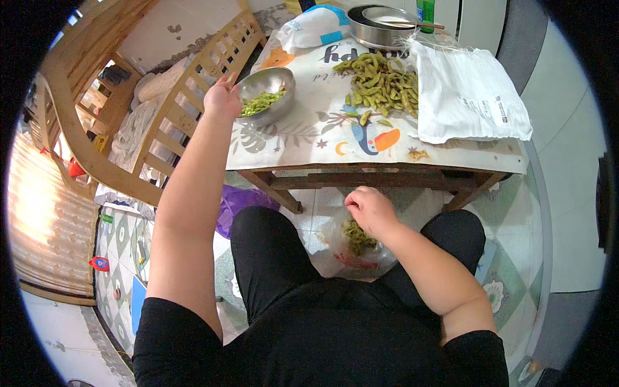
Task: The person sits on the floor and shells edamame beans by hand. They pick up pods from a pile on a table, squeeze the beans out into a metal bowl, and discard the empty pods into a plastic bag on the floor.
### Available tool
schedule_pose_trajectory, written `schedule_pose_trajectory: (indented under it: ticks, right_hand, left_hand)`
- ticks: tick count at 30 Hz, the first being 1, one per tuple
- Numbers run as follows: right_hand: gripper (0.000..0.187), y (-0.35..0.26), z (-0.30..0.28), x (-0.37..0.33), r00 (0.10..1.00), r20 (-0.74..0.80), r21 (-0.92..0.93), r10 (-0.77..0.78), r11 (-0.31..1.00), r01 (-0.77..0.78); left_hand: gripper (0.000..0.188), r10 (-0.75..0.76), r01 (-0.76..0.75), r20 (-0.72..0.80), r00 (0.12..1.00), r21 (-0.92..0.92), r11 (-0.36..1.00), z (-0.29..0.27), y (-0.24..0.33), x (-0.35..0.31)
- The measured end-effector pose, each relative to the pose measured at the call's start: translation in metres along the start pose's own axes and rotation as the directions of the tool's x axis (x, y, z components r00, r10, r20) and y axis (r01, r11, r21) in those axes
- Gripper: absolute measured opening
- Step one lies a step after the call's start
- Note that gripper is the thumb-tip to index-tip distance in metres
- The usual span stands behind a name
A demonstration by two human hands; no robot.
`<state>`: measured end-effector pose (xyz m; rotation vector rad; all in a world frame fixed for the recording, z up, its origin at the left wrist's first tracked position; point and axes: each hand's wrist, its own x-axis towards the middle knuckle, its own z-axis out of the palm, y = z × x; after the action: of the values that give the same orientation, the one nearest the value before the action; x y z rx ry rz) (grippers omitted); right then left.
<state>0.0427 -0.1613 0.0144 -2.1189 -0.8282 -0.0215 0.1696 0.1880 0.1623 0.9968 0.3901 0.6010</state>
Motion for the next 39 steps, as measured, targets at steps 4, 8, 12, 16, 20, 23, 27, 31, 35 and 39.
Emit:
schedule_pose_trajectory:
  ticks: [4, 8, 12, 16, 20, 23, 27, 31, 35, 39]
  right_hand:
    - [0.01, -0.006, -0.014, 0.002, 0.989, 0.108, 0.014, 0.1, 0.995, -0.102]
    - [0.012, -0.004, -0.011, 0.001, 0.996, 0.049, 0.058, 0.077, 0.995, -0.08]
    - [0.013, 0.0, -0.011, 0.002, 0.999, 0.01, 0.086, 0.047, 0.995, -0.047]
    - [0.013, -0.009, -0.016, 0.004, 0.991, 0.053, 0.107, 0.119, 0.986, -0.124]
    - [0.014, 0.003, -0.006, 0.004, 0.998, -0.062, 0.079, 0.027, 0.997, -0.022]
    - [0.015, -0.002, -0.006, 0.003, 0.991, 0.057, 0.067, 0.122, 0.99, -0.126]
    - [0.017, -0.007, -0.01, 0.001, 0.975, 0.204, -0.041, 0.09, 0.996, -0.083]
    - [0.017, -0.013, -0.02, 0.001, 0.974, 0.209, -0.043, 0.084, 0.996, -0.077]
    - [0.018, -0.007, -0.016, 0.002, 0.99, 0.118, -0.009, 0.079, 0.997, -0.078]
    - [0.028, -0.003, -0.016, 0.009, 0.944, 0.148, 0.273, 0.293, 0.906, -0.324]
  left_hand:
    - [0.027, 0.052, -0.051, 0.088, 0.995, -0.018, 0.999, 0.025, -0.001, -0.034]
    - [0.027, 0.132, -0.127, 0.004, 0.991, 0.308, 0.943, 0.023, -0.003, -0.03]
    - [0.015, 0.206, -0.236, 0.116, 0.972, 0.551, 0.801, 0.029, -0.013, -0.037]
    - [0.019, 0.377, -0.509, 0.361, 0.853, 0.737, 0.444, 0.049, -0.044, -0.063]
    - [0.023, 0.032, -0.608, 0.611, 0.791, 0.781, 0.141, 0.09, -0.093, -0.132]
    - [0.026, 0.008, -0.697, 0.698, 0.716, 0.715, 0.047, 0.101, -0.122, -0.16]
    - [0.02, 0.21, -0.716, 0.711, 0.671, 0.695, -0.063, 0.093, -0.146, -0.148]
    - [0.018, 0.035, -0.686, 0.691, 0.722, 0.721, -0.099, 0.091, -0.142, -0.136]
    - [0.018, 0.062, -0.668, 0.665, 0.744, 0.743, 0.039, 0.088, -0.135, -0.141]
    - [0.014, 0.165, -0.696, 0.687, 0.708, 0.637, 0.331, 0.069, -0.12, -0.178]
